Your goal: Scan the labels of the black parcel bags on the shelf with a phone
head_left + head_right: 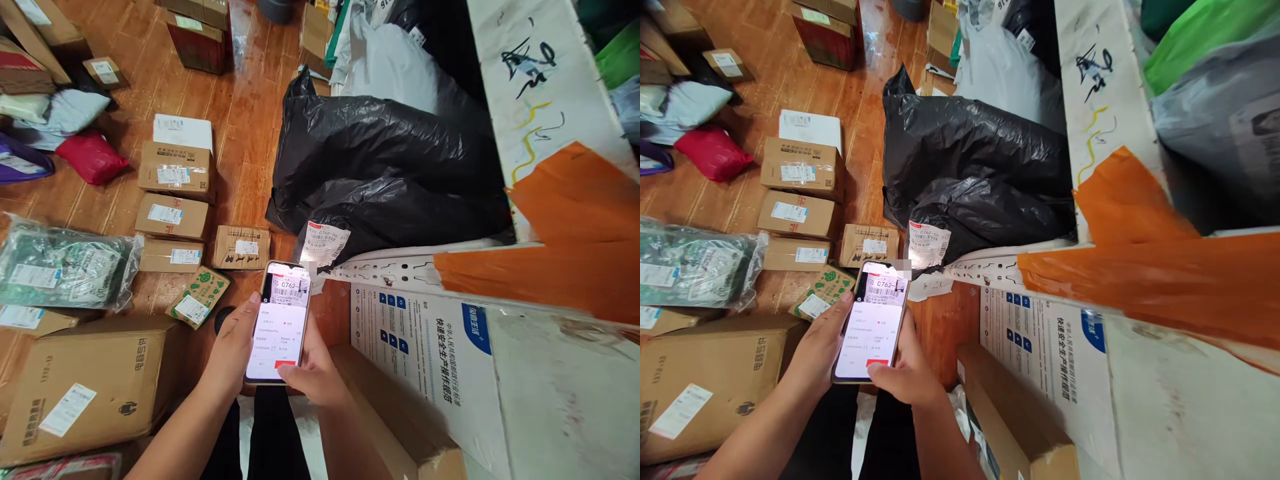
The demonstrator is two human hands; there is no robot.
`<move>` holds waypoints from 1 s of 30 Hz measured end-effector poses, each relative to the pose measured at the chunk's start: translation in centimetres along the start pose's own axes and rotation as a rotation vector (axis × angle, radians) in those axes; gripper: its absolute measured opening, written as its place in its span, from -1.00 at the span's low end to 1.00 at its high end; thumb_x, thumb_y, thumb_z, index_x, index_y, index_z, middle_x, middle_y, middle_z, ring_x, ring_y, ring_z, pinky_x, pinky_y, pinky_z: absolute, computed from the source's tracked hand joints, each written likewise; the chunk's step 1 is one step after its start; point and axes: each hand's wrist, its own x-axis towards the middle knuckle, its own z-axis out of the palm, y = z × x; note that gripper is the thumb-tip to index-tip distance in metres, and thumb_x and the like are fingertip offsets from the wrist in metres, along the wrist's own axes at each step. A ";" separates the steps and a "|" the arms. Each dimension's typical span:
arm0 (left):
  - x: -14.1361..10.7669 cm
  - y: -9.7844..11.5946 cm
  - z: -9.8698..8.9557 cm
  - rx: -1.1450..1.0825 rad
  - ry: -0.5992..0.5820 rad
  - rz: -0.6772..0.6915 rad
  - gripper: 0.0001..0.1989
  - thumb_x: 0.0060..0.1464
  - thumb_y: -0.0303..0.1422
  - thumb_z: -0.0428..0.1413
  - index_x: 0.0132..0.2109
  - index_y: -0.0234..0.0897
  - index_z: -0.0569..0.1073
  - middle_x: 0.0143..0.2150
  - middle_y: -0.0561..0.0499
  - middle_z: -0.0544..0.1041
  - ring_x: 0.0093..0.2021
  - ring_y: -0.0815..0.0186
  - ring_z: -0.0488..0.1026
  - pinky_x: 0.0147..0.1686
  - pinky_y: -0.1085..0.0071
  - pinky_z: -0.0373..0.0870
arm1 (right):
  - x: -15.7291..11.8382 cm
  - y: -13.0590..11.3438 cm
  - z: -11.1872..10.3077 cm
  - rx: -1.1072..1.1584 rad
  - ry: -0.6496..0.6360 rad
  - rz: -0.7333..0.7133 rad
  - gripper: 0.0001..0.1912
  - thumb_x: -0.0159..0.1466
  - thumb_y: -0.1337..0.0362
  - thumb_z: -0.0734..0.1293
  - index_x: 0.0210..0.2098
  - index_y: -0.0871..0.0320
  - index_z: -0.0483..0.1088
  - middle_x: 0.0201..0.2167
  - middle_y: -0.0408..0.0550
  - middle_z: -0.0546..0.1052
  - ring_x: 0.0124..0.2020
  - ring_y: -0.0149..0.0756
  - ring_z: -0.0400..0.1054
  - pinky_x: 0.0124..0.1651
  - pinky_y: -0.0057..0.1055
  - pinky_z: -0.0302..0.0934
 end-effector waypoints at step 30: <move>-0.2 0.2 -1.2 0.024 0.143 -0.088 -0.36 -0.46 0.08 0.25 -0.26 -0.29 0.41 -0.45 -0.04 0.52 -0.45 0.16 0.48 -0.69 0.49 0.25 | 0.8 1.0 0.8 -0.030 -0.012 0.056 -0.24 -0.01 0.48 0.26 0.17 0.17 -0.04 0.05 0.07 0.40 -0.01 -0.17 0.40 -0.16 -0.39 0.26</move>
